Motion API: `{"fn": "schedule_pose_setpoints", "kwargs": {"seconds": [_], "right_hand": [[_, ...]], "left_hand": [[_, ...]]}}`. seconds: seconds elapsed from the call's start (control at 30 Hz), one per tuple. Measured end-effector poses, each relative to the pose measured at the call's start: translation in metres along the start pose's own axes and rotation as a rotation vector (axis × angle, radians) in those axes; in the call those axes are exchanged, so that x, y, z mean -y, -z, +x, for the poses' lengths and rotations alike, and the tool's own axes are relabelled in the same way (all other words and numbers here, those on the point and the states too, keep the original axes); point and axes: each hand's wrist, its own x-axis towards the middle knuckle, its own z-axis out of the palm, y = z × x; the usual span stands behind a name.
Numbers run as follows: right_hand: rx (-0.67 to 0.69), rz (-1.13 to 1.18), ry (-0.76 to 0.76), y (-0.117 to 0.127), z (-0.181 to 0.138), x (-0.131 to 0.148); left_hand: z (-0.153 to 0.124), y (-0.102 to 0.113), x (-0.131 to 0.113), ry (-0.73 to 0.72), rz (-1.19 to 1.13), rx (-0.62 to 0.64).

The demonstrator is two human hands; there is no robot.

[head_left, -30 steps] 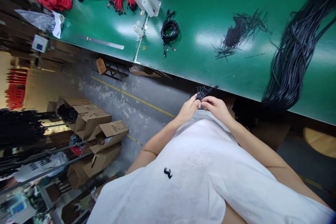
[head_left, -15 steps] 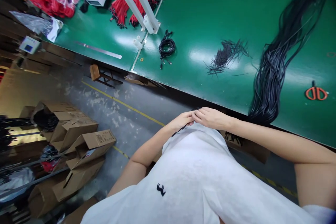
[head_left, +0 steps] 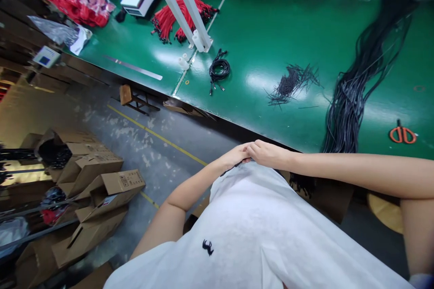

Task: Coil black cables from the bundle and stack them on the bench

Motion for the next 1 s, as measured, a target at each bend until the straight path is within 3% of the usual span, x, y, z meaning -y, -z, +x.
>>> {"fn": "schedule_pose_setpoints", "kwargs": {"seconds": [0.1,0.2,0.37,0.47,0.63,0.7,0.8,0.83,0.93,0.97,1.0], "right_hand": [[0.209,0.158,-0.014,0.005,0.008,-0.015],[0.417,0.427,-0.178,0.01,0.015,-0.038],[0.394,0.524,-0.503,0.022,0.026,-0.071],[0.347,0.496,-0.539,0.027,0.032,-0.074],[0.395,0.467,-0.457,0.019,0.041,-0.062],[0.422,0.43,-0.454,0.013,0.042,-0.059],[0.433,0.386,-0.463,0.002,0.038,-0.062],[0.436,0.381,-0.469,-0.002,0.035,-0.064],[0.44,0.36,-0.486,-0.012,0.024,-0.068],[0.439,0.354,-0.486,-0.014,0.021,-0.067],[0.428,0.349,-0.475,-0.015,0.018,-0.066]], "left_hand": [[0.001,0.0,-0.009,0.013,-0.011,0.005],[0.003,0.003,-0.027,0.017,-0.075,0.035],[0.014,0.02,-0.048,-0.167,-0.105,0.031],[0.021,0.033,-0.054,-0.332,0.304,-0.027],[0.027,0.035,-0.065,-0.46,1.374,-0.368],[0.029,0.028,-0.063,-0.436,1.533,-0.465],[0.03,0.015,-0.049,-0.372,1.426,-0.531],[0.027,0.012,-0.043,-0.361,1.318,-0.492],[0.015,0.01,-0.028,-0.394,1.024,-0.126],[0.01,0.013,-0.026,-0.441,0.995,-0.073],[0.007,0.017,-0.026,-0.504,1.014,-0.106]]}}
